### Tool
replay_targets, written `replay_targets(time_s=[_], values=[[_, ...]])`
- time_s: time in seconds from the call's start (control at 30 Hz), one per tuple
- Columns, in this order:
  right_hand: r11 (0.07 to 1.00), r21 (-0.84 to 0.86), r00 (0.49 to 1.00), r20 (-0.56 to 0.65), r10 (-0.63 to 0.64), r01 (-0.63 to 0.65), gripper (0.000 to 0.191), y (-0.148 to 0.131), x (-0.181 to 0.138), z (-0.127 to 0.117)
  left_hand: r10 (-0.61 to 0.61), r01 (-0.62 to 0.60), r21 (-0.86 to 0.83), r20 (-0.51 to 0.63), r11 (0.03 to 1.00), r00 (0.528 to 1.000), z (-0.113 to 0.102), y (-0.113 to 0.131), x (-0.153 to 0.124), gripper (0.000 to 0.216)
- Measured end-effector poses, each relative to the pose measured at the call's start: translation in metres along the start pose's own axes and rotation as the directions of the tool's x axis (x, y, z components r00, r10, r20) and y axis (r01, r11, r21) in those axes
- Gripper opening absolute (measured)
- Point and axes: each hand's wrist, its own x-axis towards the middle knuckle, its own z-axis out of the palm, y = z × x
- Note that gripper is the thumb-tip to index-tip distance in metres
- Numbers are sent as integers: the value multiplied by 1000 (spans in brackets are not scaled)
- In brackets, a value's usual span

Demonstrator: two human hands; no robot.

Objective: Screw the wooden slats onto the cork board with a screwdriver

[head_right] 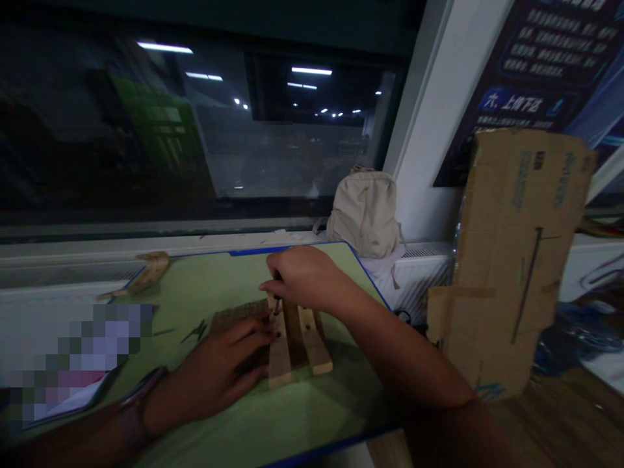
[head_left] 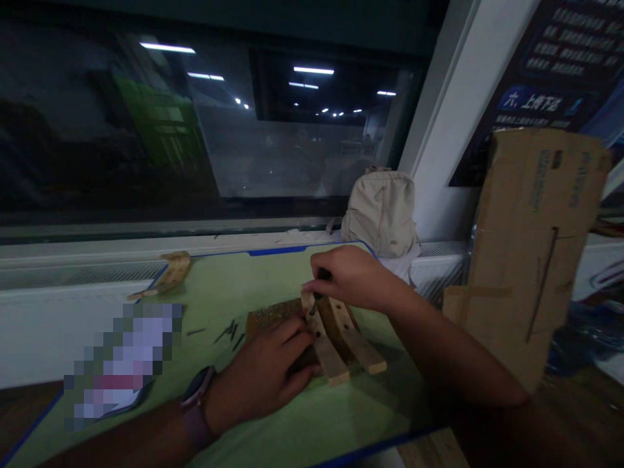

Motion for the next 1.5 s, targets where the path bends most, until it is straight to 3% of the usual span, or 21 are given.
replay_targets(time_s=[0.1,0.2,0.27,0.33,0.43,0.5,0.57,0.67,0.77,0.83,0.9,1.03,1.17,1.23,1.33,1.43,1.5], values=[[977,-168,992,-42,123,-128,37,-4,0,2,8,-8,-10,0,1000,1000,0,0,0,21],[982,-150,993,-31,111,-114,35,-7,-5,1,2,-2,-9,0,1000,1000,0,0,0,20],[1000,0,999,28,24,-24,29,-7,-9,-1,0,0,-1,-3,1000,1000,1,0,0,20],[974,190,987,74,-141,125,28,-6,-11,-4,10,-10,8,-14,1000,1000,1,0,0,22],[871,376,919,106,-379,315,23,-5,-12,-7,36,-34,34,-56,999,998,1,0,-1,26],[845,402,892,128,-434,353,20,-5,-11,-8,40,-37,45,-66,998,997,1,0,-1,28],[884,340,915,128,-383,322,18,-5,-8,-6,31,-29,36,-49,999,998,0,0,-1,27],[974,111,978,50,-204,198,19,-5,-4,-1,5,-4,20,-15,1000,1000,0,1,-1,21],[994,-74,997,13,-75,76,22,-6,0,3,-10,10,14,6,1000,1000,-1,2,0,19],[993,-112,999,28,-25,28,31,-7,-1,2,-9,9,11,7,1000,1000,-2,2,0,20],[998,-50,997,62,-40,43,31,-8,-6,-2,-10,10,9,6,1000,1000,-2,3,0,21],[960,206,970,107,-216,191,27,-8,-15,-11,-8,8,9,2,1000,1000,-2,2,-1,24],[917,278,946,68,-316,286,21,-6,-14,-11,15,-15,18,-25,1000,1000,-2,1,-1,25],[926,247,954,20,-299,285,17,-4,-10,-7,18,-18,13,-25,1000,1000,-1,1,-1,24],[978,59,980,-22,-198,199,13,-2,-4,-1,2,-2,9,-21,1000,1000,-1,2,-1,22],[983,-171,996,-31,-79,72,38,0,1,3,-2,2,-6,-10,1000,1000,-1,3,0,21],[971,-237,999,-32,-36,28,50,-2,1,4,-4,4,-11,-3,1000,1000,0,2,0,21]])
